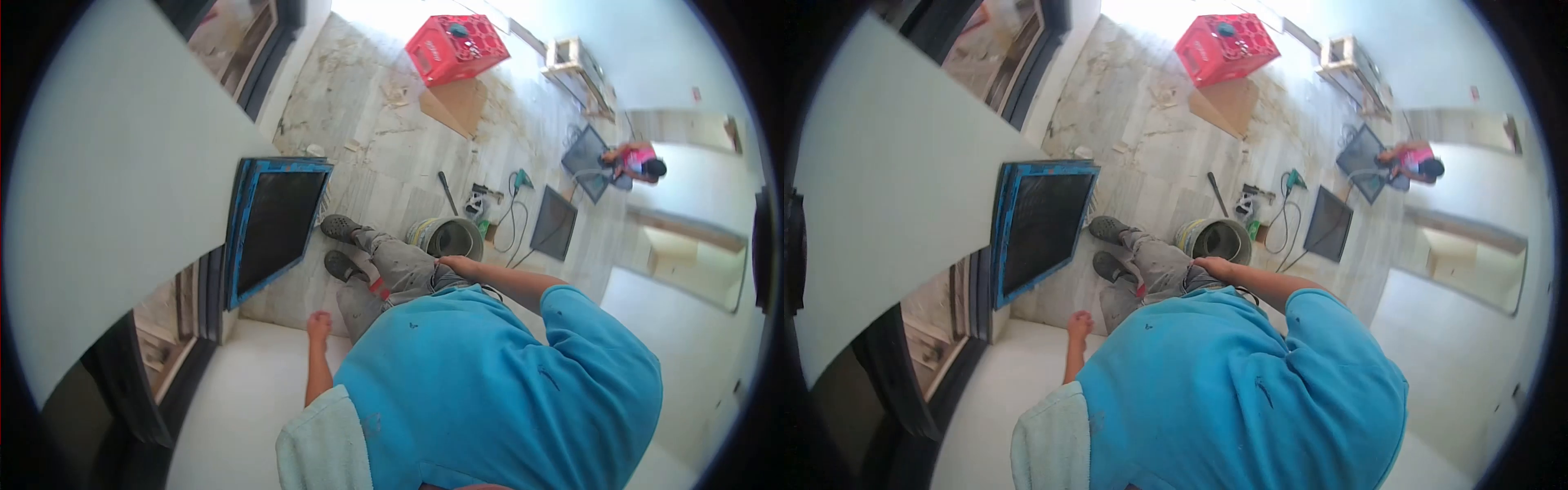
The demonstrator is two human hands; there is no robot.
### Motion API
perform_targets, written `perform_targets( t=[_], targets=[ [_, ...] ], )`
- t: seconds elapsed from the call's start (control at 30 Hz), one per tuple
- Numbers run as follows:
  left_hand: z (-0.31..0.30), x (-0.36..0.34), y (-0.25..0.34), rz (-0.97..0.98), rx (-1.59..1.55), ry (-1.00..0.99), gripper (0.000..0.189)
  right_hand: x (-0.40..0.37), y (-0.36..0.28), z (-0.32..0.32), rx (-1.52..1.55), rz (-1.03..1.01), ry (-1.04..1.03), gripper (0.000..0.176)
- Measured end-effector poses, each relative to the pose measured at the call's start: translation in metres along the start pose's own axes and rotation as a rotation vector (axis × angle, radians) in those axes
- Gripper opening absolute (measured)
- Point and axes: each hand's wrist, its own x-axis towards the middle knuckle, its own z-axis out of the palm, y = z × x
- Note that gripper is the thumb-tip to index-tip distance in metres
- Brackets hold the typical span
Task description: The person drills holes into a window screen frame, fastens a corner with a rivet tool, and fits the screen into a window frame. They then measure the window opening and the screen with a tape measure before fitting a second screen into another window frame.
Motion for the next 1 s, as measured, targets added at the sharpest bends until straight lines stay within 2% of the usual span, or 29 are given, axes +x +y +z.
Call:
perform_targets(
  t=[0.07,0.13,0.17,0.2,0.27,0.37,0.43,0.47,0.5,0.53,0.63,0.73,0.8,0.87,0.9,0.93,0.97,1.0],
  targets=[
    [0.013,-0.002,0.009,-0.053,0.044,-0.049,0.02,-0.03,-0.012,0.005,0.22,-0.014,0.078,0.05],
    [0.018,-0.017,0.026,-0.122,0.131,-0.018,0.021,-0.028,-0.004,0.0,0.302,-0.027,0.161,0.043],
    [0.011,-0.025,0.033,-0.092,0.161,0.014,0.021,-0.025,0.003,0.003,0.337,-0.027,0.179,0.039],
    [0.005,-0.021,0.049,-0.05,0.194,0.043,0.022,-0.021,0.003,0.0,0.539,-0.024,0.167,0.029],
    [-0.011,-0.021,0.08,0.026,0.158,0.096,0.022,-0.023,-0.002,-0.015,0.661,-0.032,0.205,0.025],
    [-0.025,-0.006,0.134,0.106,-0.029,0.161,0.02,0.019,0.016,-0.066,0.369,-0.062,0.208,0.026],
    [-0.027,-0.001,0.168,0.125,-0.097,0.155,0.017,0.053,0.023,-0.119,0.163,-0.061,0.225,0.024],
    [-0.028,0.007,0.175,0.135,-0.101,0.201,0.017,0.056,0.007,-0.149,-0.026,-0.038,0.291,0.028],
    [-0.014,-0.003,0.197,0.095,-0.075,0.258,0.018,0.114,0.048,-0.178,-0.742,-0.583,0.474,0.037],
    [-0.007,0.002,0.205,0.073,-0.007,0.341,0.02,0.102,0.01,-0.211,-0.14,-0.139,0.46,0.043],
    [0.022,0.021,0.223,0.005,0.128,0.324,0.021,0.129,-0.051,-0.319,-0.093,-0.086,0.478,0.049],
    [0.088,0.032,0.242,-0.14,0.108,0.329,0.015,0.226,-0.083,-0.434,-0.148,-0.154,0.586,0.05],
    [0.159,0.017,0.282,-0.215,0.138,0.157,0.017,0.288,-0.116,-0.505,-0.187,-0.153,0.612,0.05],
    [0.216,0.02,0.296,-0.138,0.306,0.043,0.02,0.312,-0.173,-0.584,-0.16,-0.163,0.66,0.048],
    [0.236,0.02,0.306,-0.205,0.278,0.04,0.022,0.344,-0.188,-0.62,-0.194,-0.199,0.734,0.047],
    [0.255,0.016,0.319,-0.275,0.248,0.037,0.024,0.335,-0.226,-0.654,-0.158,-0.243,0.758,0.047],
    [0.268,0.016,0.328,-0.346,0.214,0.036,0.028,0.381,-0.234,-0.684,-0.221,-0.202,0.895,0.054],
    [0.268,0.019,0.332,-0.394,0.183,0.076,0.03,0.399,-0.256,-0.708,-0.156,-0.212,1.102,0.063]
  ],
)
